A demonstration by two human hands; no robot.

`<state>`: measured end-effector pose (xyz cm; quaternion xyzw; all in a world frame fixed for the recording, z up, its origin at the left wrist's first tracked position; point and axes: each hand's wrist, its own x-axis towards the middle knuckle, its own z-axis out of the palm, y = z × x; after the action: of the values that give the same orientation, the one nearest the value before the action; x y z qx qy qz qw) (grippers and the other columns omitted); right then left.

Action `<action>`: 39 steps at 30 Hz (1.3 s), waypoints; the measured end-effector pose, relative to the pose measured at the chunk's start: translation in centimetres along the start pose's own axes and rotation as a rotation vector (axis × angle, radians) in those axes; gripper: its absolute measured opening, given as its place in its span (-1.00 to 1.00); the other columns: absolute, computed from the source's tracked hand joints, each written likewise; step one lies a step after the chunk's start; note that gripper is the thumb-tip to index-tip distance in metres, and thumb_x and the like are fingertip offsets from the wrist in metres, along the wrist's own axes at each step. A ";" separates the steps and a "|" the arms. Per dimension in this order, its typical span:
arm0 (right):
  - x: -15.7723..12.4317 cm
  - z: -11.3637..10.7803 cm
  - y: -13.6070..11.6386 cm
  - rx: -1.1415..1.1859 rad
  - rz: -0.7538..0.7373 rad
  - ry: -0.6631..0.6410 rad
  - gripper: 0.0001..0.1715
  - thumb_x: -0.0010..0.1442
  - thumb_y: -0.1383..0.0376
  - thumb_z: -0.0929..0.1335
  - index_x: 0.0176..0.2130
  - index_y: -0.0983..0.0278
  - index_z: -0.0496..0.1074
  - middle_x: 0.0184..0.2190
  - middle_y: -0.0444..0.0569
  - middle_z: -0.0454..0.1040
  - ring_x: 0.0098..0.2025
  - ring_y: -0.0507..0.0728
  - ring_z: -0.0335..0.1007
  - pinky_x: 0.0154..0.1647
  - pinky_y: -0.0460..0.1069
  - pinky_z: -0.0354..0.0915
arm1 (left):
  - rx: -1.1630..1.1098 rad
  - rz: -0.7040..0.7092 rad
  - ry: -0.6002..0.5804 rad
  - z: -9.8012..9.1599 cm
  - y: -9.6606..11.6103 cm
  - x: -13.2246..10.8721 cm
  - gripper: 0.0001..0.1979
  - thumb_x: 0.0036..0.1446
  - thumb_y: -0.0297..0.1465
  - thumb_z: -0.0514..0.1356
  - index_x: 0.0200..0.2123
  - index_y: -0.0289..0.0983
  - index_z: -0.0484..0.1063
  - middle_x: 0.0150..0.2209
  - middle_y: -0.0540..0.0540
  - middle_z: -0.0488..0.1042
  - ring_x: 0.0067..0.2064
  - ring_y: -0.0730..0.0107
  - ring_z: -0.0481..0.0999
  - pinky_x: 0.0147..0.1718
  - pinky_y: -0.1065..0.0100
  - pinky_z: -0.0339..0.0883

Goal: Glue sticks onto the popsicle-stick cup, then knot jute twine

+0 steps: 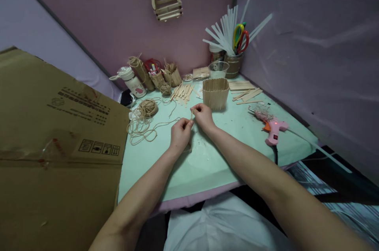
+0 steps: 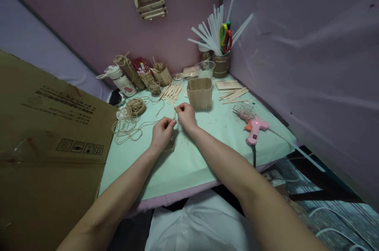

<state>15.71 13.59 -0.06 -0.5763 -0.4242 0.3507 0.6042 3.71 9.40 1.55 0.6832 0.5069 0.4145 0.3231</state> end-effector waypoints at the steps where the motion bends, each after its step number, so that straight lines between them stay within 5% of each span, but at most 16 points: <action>1: 0.1 -0.1 -0.1 0.001 -0.009 -0.017 -0.85 -0.05 0.22 0.34 -0.54 0.24 0.32 -0.56 -0.15 0.36 -0.45 0.06 0.24 -0.33 -0.02 0.18 | -0.014 -0.010 0.008 0.0 -0.1 0.1 -0.81 0.08 -0.32 0.18 -0.53 -0.26 0.41 -0.60 0.07 0.32 -0.50 0.46 0.25 -0.46 0.40 0.10; 9: -0.3 -0.6 -1.7 0.135 -0.118 -0.097 -0.90 -0.07 0.26 0.33 -0.52 0.26 0.33 -0.56 -0.19 0.31 -0.46 0.01 0.18 -0.37 -0.05 0.15 | -0.120 -0.020 0.090 -0.3 -1.5 1.1 -0.81 0.09 -0.32 0.17 -0.32 -0.30 0.52 -0.43 -0.04 0.50 -0.36 0.42 0.41 -0.30 0.39 0.26; 15: -0.4 -0.9 -2.3 0.400 0.071 -0.262 -0.84 -0.03 0.20 0.32 -0.51 0.26 0.34 -0.59 -0.20 0.27 -0.54 -0.03 0.13 -0.51 -0.09 0.07 | -0.182 0.010 0.109 -0.5 -1.3 1.2 -0.79 0.09 -0.31 0.17 -0.30 -0.30 0.54 -0.46 -0.03 0.47 -0.39 0.44 0.39 -0.33 0.41 0.28; 20: -0.3 -0.8 -2.0 0.309 0.268 -0.342 -0.69 -0.02 0.07 0.37 -0.48 0.29 0.42 -0.53 -0.13 0.35 -0.52 -0.03 0.17 -0.55 -0.10 0.06 | -0.208 0.061 0.047 -0.4 -1.6 1.2 -0.82 0.08 -0.36 0.17 -0.32 -0.28 0.55 -0.41 -0.04 0.51 -0.36 0.42 0.42 -0.28 0.39 0.28; 25: -0.7 -1.0 -1.9 0.361 0.253 -0.534 -0.69 -0.14 0.14 0.47 -0.47 0.28 0.37 -0.62 -0.21 0.30 -0.57 -0.05 0.14 -0.57 -0.11 0.02 | -0.151 0.110 0.011 -0.4 -2.0 1.3 -0.86 0.07 -0.39 0.17 -0.43 -0.27 0.53 -0.41 -0.05 0.52 -0.31 0.37 0.46 -0.22 0.36 0.28; 39: 0.5 -0.5 0.1 0.403 0.329 -0.210 -0.74 0.05 0.16 0.35 -0.47 0.23 0.20 -0.65 -0.28 0.13 -0.71 -0.08 0.01 -0.67 -0.12 -0.01 | -0.146 0.190 -0.132 -0.2 -1.2 0.5 -0.85 0.09 -0.38 0.18 -0.45 -0.25 0.53 -0.42 -0.05 0.53 -0.33 0.39 0.47 -0.25 0.36 0.31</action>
<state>16.36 13.82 -0.05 -0.4662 -0.3070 0.5790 0.5943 3.15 10.18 0.73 0.7285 0.3861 0.4332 0.3640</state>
